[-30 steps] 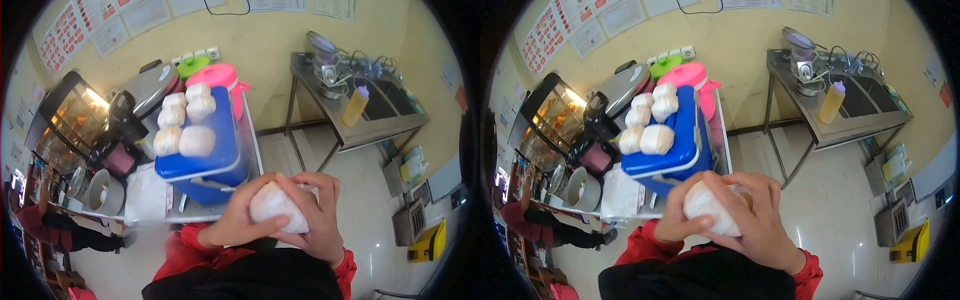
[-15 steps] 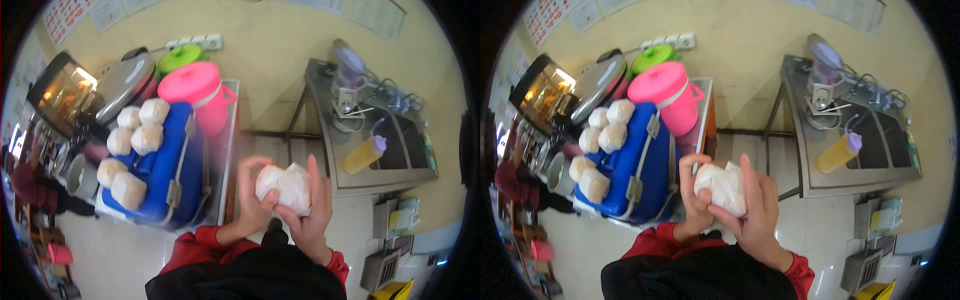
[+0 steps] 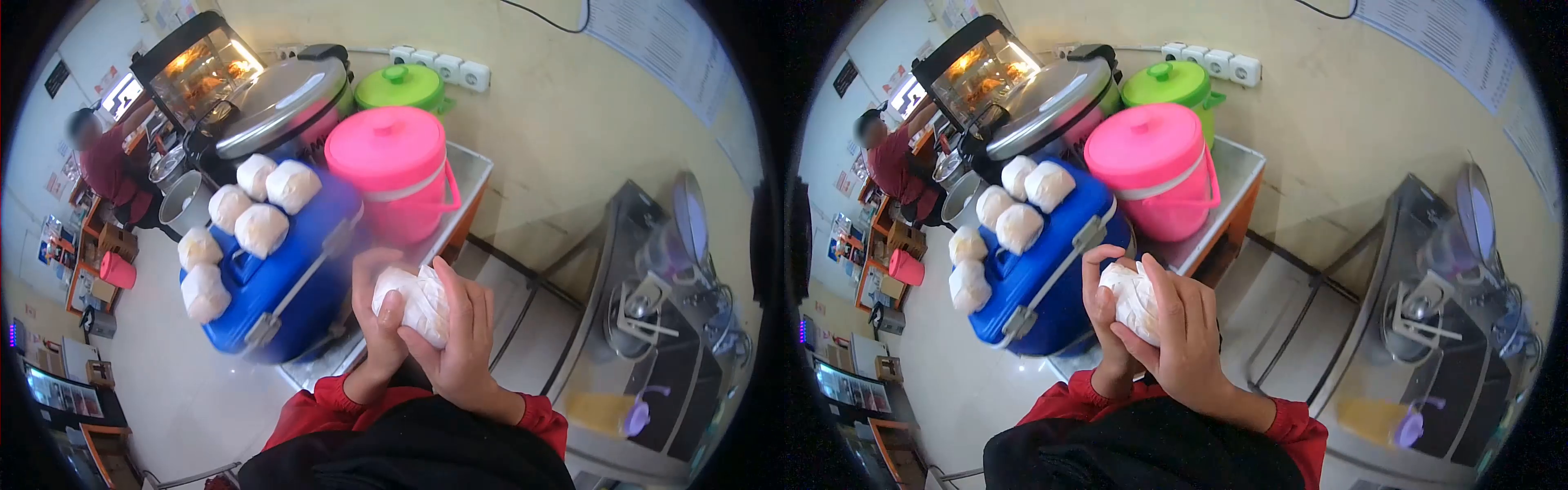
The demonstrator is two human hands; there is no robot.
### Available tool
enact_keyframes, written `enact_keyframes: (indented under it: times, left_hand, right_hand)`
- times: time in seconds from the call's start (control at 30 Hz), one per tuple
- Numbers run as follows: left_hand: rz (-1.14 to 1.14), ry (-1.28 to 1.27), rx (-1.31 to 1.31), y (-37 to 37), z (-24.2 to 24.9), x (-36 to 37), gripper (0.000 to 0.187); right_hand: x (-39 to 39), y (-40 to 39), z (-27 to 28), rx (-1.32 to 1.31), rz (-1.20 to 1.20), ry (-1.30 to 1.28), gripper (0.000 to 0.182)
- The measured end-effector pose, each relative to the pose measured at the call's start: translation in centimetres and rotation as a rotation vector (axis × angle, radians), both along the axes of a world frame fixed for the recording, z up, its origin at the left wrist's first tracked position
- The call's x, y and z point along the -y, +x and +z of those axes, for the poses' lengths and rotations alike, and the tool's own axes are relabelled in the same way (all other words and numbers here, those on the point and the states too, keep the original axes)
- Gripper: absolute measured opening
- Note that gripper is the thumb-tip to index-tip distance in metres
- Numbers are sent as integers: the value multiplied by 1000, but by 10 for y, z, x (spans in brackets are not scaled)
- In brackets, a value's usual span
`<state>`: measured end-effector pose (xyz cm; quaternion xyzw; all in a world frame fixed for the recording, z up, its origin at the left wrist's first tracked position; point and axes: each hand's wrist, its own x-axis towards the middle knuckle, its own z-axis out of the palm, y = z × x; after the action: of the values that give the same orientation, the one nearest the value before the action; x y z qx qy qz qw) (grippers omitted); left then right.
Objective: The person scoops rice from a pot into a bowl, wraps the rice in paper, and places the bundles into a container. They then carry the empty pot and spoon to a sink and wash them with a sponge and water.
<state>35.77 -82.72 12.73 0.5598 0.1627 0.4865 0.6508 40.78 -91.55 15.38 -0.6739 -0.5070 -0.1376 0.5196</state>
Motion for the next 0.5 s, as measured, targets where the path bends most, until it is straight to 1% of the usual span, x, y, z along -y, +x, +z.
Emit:
enact_keyframes:
  times: [0.1, 0.13, 0.2, 0.23, 0.27, 0.33, 0.37, 0.4, 0.43, 0.47, 0.5]
  left_hand:
    - [68, 24, 43, 37, 3, -32, 50]
    - [97, 4, 91, 48, -2, -45, 51]
    - [92, -115, 153, 65, 4, -70, 54]
    - [-17, -222, 242, 71, 17, -77, 54]
    - [-48, -263, 260, 76, 9, -91, 51]
    - [-132, -325, 407, 87, 7, -110, 49]
    - [-100, -331, 416, 91, 3, -118, 46]
    - [-76, -306, 352, 92, 3, -124, 47]
    - [-152, -345, 444, 98, 5, -130, 48]
    - [-225, -380, 536, 105, 10, -134, 50]
    - [-137, -358, 499, 112, 13, -139, 53]
  right_hand:
    - [-37, 44, 1, 73, 87, 5, 66]
    - [-49, 58, 4, 105, 128, -7, 66]
    - [-69, 91, 23, 54, 292, -75, 62]
    - [-76, 111, 35, 13, 364, -93, 59]
    - [-86, 132, 43, -29, 434, -108, 57]
    - [-114, 174, 47, -119, 313, 4, 37]
    - [-131, 195, 49, -156, 239, 55, 32]
    - [-153, 219, 51, -148, 179, 51, 29]
    - [-177, 243, 51, -142, 119, 48, 26]
    - [-205, 269, 44, -48, 98, 47, 27]
    - [-235, 294, 33, 49, 82, 48, 28]
